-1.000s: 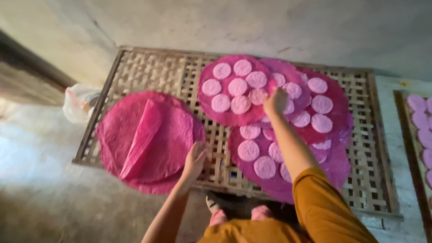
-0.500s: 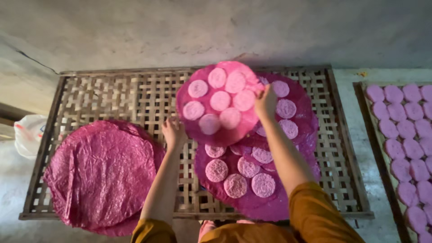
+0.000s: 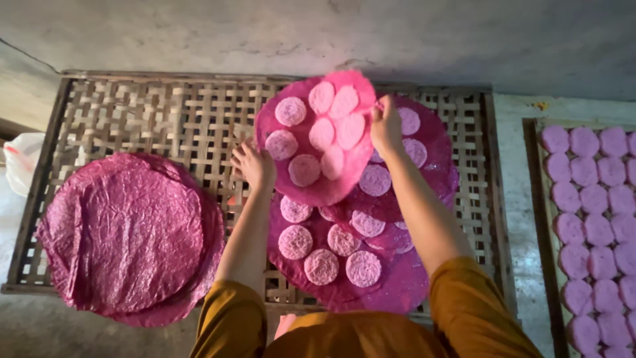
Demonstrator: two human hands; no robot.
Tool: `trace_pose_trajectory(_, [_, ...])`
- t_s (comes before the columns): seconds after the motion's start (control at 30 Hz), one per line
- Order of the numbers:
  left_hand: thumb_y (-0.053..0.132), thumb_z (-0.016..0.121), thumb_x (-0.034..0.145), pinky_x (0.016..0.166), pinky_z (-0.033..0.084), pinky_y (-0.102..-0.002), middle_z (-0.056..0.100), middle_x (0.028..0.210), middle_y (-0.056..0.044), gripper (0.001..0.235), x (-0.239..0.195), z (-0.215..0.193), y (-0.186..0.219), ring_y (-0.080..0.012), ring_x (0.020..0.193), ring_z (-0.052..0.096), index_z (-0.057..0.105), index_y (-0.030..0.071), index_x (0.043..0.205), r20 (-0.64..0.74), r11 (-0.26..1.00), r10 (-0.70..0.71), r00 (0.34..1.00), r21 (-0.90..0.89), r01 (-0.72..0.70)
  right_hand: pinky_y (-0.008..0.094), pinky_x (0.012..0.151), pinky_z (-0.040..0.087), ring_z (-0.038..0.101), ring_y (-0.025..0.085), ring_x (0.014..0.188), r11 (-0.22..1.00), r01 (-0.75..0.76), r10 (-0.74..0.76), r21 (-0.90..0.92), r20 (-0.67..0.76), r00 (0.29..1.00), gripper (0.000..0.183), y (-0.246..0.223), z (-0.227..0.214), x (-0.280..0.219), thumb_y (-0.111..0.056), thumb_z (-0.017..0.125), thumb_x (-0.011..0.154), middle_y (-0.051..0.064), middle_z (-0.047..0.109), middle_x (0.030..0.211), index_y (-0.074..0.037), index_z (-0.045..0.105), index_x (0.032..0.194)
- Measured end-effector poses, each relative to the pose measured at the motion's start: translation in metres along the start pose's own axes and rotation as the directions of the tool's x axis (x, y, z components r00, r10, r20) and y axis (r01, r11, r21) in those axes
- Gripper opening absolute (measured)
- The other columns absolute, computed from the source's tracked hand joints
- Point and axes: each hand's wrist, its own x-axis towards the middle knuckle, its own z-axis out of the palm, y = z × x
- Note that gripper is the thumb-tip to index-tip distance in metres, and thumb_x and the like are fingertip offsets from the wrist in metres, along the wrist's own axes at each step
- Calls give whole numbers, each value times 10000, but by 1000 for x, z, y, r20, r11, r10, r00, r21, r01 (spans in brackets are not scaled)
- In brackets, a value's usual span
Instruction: The person places small pink discs onto a wooden lattice rack by hand.
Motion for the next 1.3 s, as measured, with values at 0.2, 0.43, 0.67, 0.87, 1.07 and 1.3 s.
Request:
trace_pose_trajectory(0.2, [359, 650, 885, 1088, 306, -607, 479, 1404, -166, 551, -25, 12, 27, -388, 1348, 396, 519, 112, 1360, -46, 991, 96, 994, -94, -100, 437, 855, 517, 644, 332, 1067, 991, -92, 99, 99, -65, 993, 314, 57, -139, -28, -341, 493, 1103, 174, 646, 1138, -47, 570, 1184])
trace_pose_trajectory(0.43, [416, 602, 914, 1019, 323, -663, 473, 1420, -206, 586, -60, 79, 47, -441, 1306, 419, 496, 101, 1397, 166, 958, 285, 944, -10, -288, 508, 809, 508, 675, 435, 962, 911, -250, 239, -330, -72, 968, 391, 154, -169, -64, -356, 685, 956, 234, 707, 1025, -22, 627, 1151])
trace_pose_trajectory(0.67, [426, 508, 1065, 1086, 453, -533, 620, 1322, -250, 410, -44, 129, 39, -467, 1267, 573, 622, 90, 1272, 206, 942, 298, 932, -220, -252, 515, 757, 525, 691, 412, 913, 934, -301, 332, -191, 158, 930, 339, 151, -164, -34, -319, 703, 930, 212, 718, 964, -12, 674, 1072])
trace_pose_trajectory(0.87, [176, 562, 896, 943, 507, -549, 561, 1252, -359, 555, -44, 121, 63, -525, 1143, 566, 469, 63, 1431, 212, 939, 327, 921, -180, -292, 528, 705, 493, 634, 464, 819, 927, 218, -240, -304, -37, 970, 201, 95, -160, -52, -119, 774, 878, 248, 666, 869, 16, 663, 978])
trace_pose_trajectory(1.07, [179, 535, 967, 854, 542, -472, 703, 1186, -271, 645, -37, 120, 76, -383, 1049, 684, 355, 207, 1586, 342, 912, 198, 918, -409, -44, 487, 648, 468, 646, 410, 745, 974, 166, -178, -153, -72, 981, 188, 30, -180, -34, -105, 766, 905, 227, 652, 798, 25, 630, 913])
trace_pose_trajectory(1.3, [237, 716, 974, 907, 544, -376, 659, 1240, -116, 482, -66, 154, 92, -193, 1073, 646, 560, 15, 1372, 453, 691, 351, 819, -716, 100, 402, 774, 547, 717, 314, 866, 975, 214, -198, 57, -205, 959, 229, 38, -277, -101, -230, 747, 993, 165, 748, 974, -24, 733, 1090])
